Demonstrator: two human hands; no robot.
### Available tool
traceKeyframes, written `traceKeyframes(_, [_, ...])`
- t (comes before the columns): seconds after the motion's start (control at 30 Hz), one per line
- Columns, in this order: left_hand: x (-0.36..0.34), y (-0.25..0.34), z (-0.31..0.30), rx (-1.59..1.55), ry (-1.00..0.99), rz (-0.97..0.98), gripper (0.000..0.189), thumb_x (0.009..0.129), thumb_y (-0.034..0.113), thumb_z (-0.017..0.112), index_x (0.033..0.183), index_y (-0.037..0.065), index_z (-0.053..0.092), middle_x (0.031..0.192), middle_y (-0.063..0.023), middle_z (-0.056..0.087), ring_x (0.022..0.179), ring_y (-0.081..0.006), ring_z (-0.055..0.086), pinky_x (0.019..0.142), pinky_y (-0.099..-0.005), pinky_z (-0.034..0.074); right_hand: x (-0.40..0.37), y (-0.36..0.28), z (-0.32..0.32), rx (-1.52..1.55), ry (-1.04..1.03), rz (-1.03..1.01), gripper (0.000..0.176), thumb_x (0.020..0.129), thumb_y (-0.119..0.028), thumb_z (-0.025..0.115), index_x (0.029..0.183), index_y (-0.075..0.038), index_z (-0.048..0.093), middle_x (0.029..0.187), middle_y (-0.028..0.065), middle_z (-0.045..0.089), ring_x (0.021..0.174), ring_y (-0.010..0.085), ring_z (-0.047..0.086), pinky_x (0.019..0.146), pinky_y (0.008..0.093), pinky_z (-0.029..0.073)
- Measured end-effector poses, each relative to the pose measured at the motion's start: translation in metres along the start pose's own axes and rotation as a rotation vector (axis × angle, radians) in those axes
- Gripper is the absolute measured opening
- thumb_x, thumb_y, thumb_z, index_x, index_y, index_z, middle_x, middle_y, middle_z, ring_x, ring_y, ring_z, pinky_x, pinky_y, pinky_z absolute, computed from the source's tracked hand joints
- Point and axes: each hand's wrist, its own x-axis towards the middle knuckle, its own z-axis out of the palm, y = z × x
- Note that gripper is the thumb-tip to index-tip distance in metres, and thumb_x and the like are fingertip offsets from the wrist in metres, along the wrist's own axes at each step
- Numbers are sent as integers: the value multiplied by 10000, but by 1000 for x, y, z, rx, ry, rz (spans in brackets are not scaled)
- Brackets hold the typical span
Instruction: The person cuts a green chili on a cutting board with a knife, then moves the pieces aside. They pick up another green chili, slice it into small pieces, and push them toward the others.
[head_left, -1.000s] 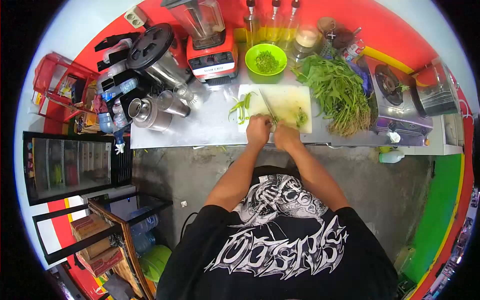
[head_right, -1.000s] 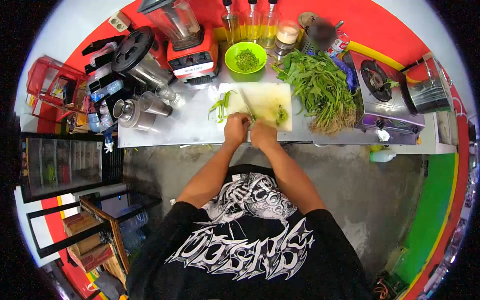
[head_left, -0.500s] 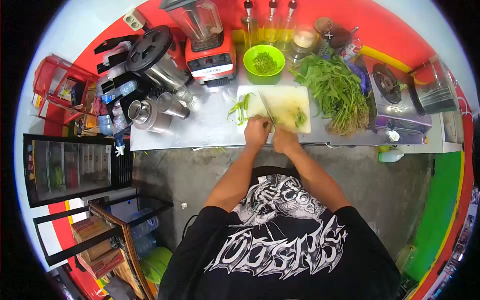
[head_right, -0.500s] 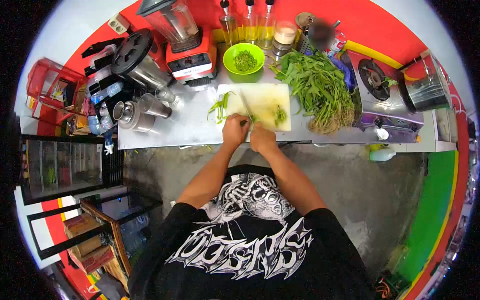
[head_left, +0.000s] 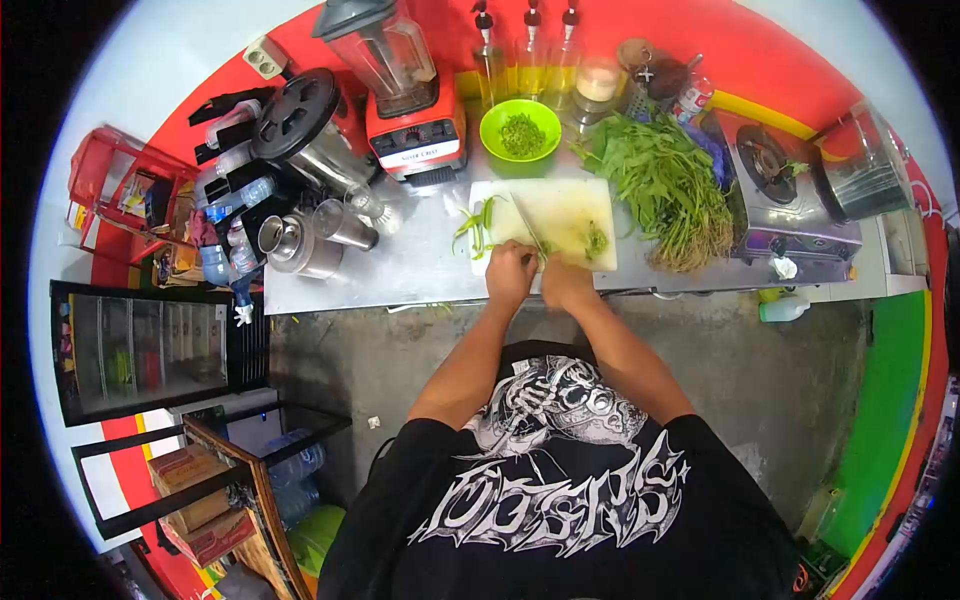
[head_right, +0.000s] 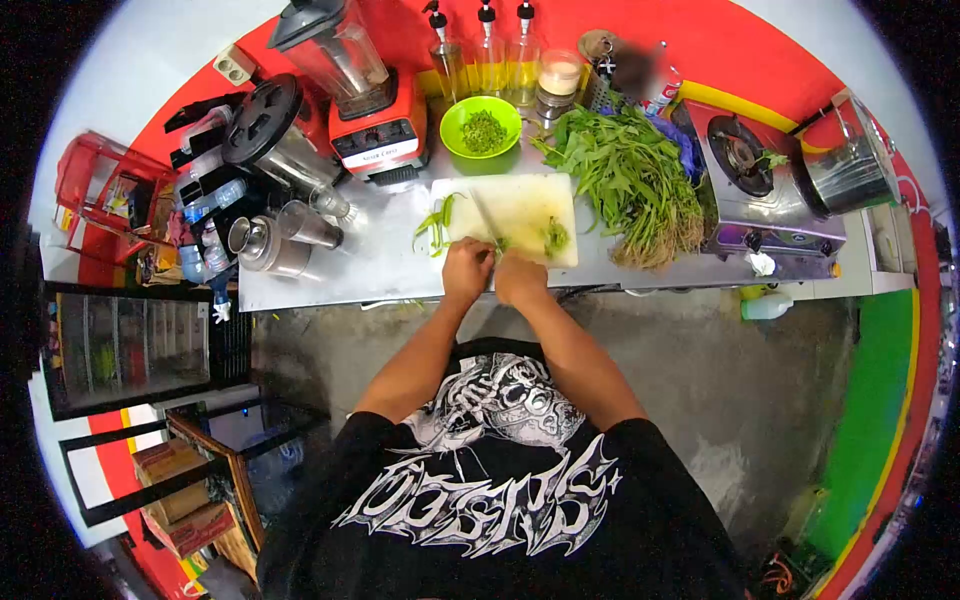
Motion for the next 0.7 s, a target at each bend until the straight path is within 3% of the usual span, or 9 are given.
traceKeyframes(0.17, [-3, -1, 2, -11, -13, -28, 108, 816, 145, 734, 904, 100, 777, 950, -104, 690, 943, -342, 623, 832, -438, 532, -2, 3, 12, 7, 59, 4, 465, 857, -140, 657, 1263, 42, 521, 1183, 251, 689, 1118, 379, 684, 963, 452, 523])
traceKeyframes(0.27, [-1, -3, 4, -12, -18, -37, 106, 823, 147, 729, 908, 101, 773, 953, -113, 686, 949, -347, 618, 843, -448, 524, 2, 2, -2, -33, -7, -50, 371, 887, -117, 561, 1210, 64, 569, 1164, 281, 689, 1089, 407, 689, 904, 482, 550])
traceKeyframes(0.43, [3, -7, 7, -51, -17, -40, 138, 765, 103, 745, 897, 64, 753, 940, -160, 700, 907, -369, 641, 845, -448, 511, -7, 4, 5, -72, 71, -122, 390, 880, -109, 574, 1222, 76, 556, 1122, 263, 709, 1053, 403, 704, 908, 483, 548])
traceKeyframes(0.63, [5, -4, 3, -91, -30, -85, 126, 757, 74, 741, 876, 41, 718, 907, -172, 704, 873, -373, 659, 847, -443, 516, -3, -7, -10, 3, -1, -40, 422, 883, -125, 599, 1252, 68, 533, 1162, 270, 694, 1090, 403, 690, 941, 473, 537])
traceKeyframes(0.7, [7, -4, 2, -139, -51, -127, 122, 752, 66, 742, 863, 32, 703, 910, -174, 704, 872, -374, 660, 857, -442, 513, -13, -6, -13, -100, -16, -107, 407, 910, -169, 597, 1261, 33, 563, 1188, 221, 697, 1100, 345, 700, 908, 451, 554])
